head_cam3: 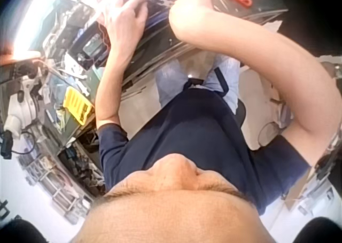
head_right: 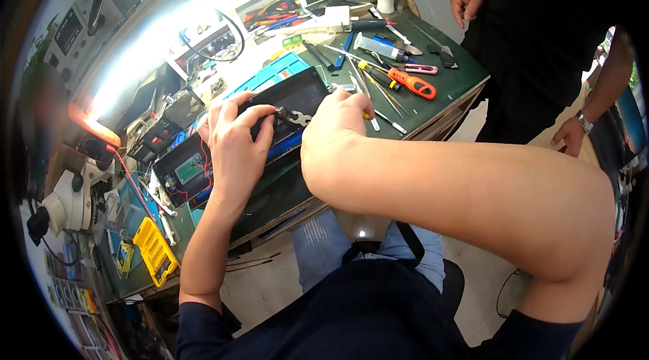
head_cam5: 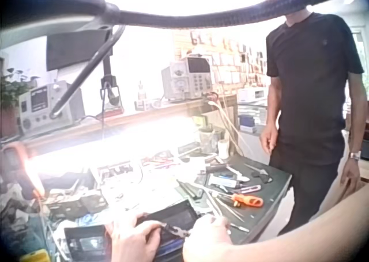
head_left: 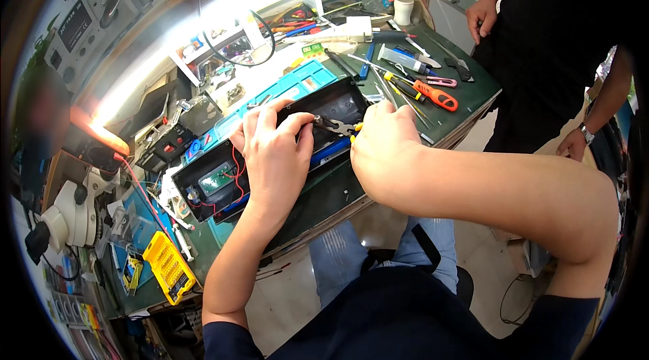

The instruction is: The person disassembles a black handheld electronic device using a screwdriver and pliers. They remove the back cover to expose the internal battery and circuit board, then use pliers to manipulate a small component or wire near the battery connection.

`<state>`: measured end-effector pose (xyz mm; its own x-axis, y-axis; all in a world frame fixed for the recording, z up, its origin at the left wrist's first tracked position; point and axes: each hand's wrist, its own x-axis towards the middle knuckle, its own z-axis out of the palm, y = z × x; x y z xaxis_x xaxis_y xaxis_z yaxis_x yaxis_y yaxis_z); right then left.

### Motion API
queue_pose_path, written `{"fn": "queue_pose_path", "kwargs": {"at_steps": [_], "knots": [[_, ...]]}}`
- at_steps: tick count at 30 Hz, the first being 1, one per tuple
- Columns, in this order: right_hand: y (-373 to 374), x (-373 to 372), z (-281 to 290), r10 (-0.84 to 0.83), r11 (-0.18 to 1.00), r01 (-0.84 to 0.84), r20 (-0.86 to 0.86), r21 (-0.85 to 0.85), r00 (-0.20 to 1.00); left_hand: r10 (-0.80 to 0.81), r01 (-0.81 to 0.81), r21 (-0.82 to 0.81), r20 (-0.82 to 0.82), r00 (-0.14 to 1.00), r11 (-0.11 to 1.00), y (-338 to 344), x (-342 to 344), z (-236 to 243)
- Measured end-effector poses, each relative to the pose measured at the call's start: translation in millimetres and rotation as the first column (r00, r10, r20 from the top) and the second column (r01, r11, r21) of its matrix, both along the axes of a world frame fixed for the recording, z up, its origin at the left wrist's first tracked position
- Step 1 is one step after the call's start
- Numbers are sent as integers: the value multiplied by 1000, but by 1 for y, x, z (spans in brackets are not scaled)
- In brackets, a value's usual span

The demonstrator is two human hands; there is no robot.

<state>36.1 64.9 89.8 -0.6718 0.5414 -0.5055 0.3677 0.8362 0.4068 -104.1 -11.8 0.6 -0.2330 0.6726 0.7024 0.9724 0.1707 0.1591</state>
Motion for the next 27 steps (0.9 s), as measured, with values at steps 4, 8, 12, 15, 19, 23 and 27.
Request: {"fn": "queue_pose_path", "kwargs": {"at_steps": [4,8,12,15,19,23,27], "knots": [[2,-3,-1,-30,998,28,-39,-59,999,15,-15,-9,8,1000,1000,-1,-1,0],[-4,-6,0,-78,996,78,-7,-42,997,6,-6,-1,16,1000,1000,1,1,-1],[-4,-11,6,-63,996,65,38,-63,997,21,-21,3,13,1000,1000,0,1,0],[-6,-19,7,-88,994,92,67,-61,994,17,-17,20,-15,1000,1000,1,0,-3],[-1,-28,17,-93,976,127,191,-175,977,8,-8,25,2,1000,1000,2,-1,-3],[-1,-31,19,-135,980,161,202,-118,970,3,-2,42,-8,1000,999,2,-1,-2],[1,-34,19,-126,984,151,233,-91,964,-10,13,64,-49,999,998,3,-3,-4]]}}
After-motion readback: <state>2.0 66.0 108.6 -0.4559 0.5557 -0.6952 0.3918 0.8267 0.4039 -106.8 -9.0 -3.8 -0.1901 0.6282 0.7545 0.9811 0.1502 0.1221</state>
